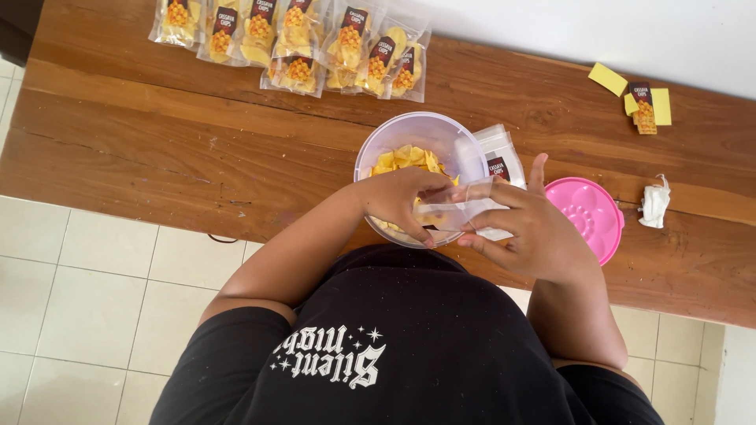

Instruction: Manually filling small plastic bags with cassava chips from a large bowl and arranging the finished packages on a table.

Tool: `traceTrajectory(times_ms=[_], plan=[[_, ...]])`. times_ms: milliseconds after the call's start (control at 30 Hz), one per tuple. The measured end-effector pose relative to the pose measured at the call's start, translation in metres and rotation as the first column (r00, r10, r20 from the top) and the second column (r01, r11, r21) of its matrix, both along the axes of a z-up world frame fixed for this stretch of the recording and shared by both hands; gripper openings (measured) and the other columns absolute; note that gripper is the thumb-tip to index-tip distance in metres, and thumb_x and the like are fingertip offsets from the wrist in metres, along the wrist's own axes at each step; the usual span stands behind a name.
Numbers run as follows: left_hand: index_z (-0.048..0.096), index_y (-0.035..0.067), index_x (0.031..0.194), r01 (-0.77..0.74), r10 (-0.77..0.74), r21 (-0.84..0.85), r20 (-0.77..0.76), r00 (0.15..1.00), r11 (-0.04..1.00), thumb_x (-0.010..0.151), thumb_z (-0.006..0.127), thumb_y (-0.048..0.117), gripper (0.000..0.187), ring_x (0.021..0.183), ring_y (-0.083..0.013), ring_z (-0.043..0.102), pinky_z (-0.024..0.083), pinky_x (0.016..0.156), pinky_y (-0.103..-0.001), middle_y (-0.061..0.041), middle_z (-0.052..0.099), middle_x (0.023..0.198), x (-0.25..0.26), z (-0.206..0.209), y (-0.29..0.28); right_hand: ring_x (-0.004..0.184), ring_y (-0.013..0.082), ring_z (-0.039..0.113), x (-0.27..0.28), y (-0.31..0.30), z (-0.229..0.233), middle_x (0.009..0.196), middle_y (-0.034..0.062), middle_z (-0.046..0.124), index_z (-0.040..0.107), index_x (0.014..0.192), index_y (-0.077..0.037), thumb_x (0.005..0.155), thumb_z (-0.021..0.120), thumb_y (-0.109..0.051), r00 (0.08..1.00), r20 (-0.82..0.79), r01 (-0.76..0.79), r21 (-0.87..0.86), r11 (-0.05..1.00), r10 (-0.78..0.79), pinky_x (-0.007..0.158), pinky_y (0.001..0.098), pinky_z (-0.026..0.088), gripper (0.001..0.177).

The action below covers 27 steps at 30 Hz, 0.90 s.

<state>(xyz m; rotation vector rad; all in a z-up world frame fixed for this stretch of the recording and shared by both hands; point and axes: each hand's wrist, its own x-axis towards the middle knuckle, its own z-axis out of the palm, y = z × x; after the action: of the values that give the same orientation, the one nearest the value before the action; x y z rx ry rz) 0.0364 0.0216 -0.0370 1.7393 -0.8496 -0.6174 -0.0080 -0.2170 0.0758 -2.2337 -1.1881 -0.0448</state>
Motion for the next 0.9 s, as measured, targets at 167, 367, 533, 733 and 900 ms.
traceTrajectory(times_ms=[167,367,533,733,900], plan=[[0.055,0.001,0.115,0.059,-0.057,-0.038,0.038,0.998,0.998,0.059,0.094,0.052,0.085,0.099,-0.037,0.062,0.049,0.091,-0.048,-0.018,0.059,0.098,-0.001,0.025,-0.001,0.108,0.0217,0.068,0.005,-0.002,-0.008,0.114,0.0004,0.071,0.072,0.086,-0.019,0.088,0.078,-0.028,1.0,-0.012,0.014,0.04,0.999,-0.014,0.122,0.0581,-0.01,0.012],[0.049,0.005,0.143,0.027,-0.053,-0.283,-0.082,0.995,0.959,0.065,0.092,0.039,0.095,0.118,-0.0398,0.057,0.043,0.105,-0.056,-0.022,0.063,0.124,-0.008,0.04,-0.009,0.107,0.0221,0.068,0.009,0.011,-0.025,0.111,0.0036,0.071,0.069,0.075,-0.014,0.088,0.073,-0.023,0.997,0.05,-0.052,-0.007,0.999,0.052,0.113,0.0709,-0.015,0.016],[0.066,0.009,0.129,-0.152,0.137,-0.307,-0.069,0.988,0.94,0.058,0.097,0.008,0.078,0.109,-0.0273,0.063,0.046,0.1,-0.044,-0.011,0.071,0.111,-0.002,0.002,-0.005,0.102,0.028,0.068,0.012,0.029,-0.032,0.111,0.006,0.068,0.071,0.078,-0.009,0.082,0.068,-0.015,0.997,0.072,-0.004,-0.206,0.979,0.019,0.106,0.0859,-0.001,0.008],[0.05,0.002,0.143,-0.053,0.024,-0.307,-0.096,0.995,0.95,0.062,0.098,0.016,0.095,0.127,-0.0476,0.055,0.037,0.111,-0.061,-0.027,0.061,0.131,-0.009,0.033,0.009,0.107,0.0289,0.069,0.018,0.036,-0.029,0.106,0.0061,0.069,0.072,0.098,-0.009,0.088,0.06,-0.013,0.998,-0.009,-0.057,-0.347,0.936,0.058,0.114,0.073,0.023,0.016],[0.056,0.008,0.138,-0.05,0.023,-0.281,-0.097,0.995,0.959,0.074,0.086,0.009,0.07,0.124,-0.039,0.06,0.043,0.108,-0.054,-0.019,0.065,0.125,-0.002,0.006,0.011,0.107,0.0311,0.069,0.018,0.046,-0.014,0.109,0.0092,0.07,0.07,0.109,-0.009,0.089,0.06,-0.017,0.993,-0.023,-0.118,-0.366,0.923,0.118,0.112,0.0695,0.03,0.024]])
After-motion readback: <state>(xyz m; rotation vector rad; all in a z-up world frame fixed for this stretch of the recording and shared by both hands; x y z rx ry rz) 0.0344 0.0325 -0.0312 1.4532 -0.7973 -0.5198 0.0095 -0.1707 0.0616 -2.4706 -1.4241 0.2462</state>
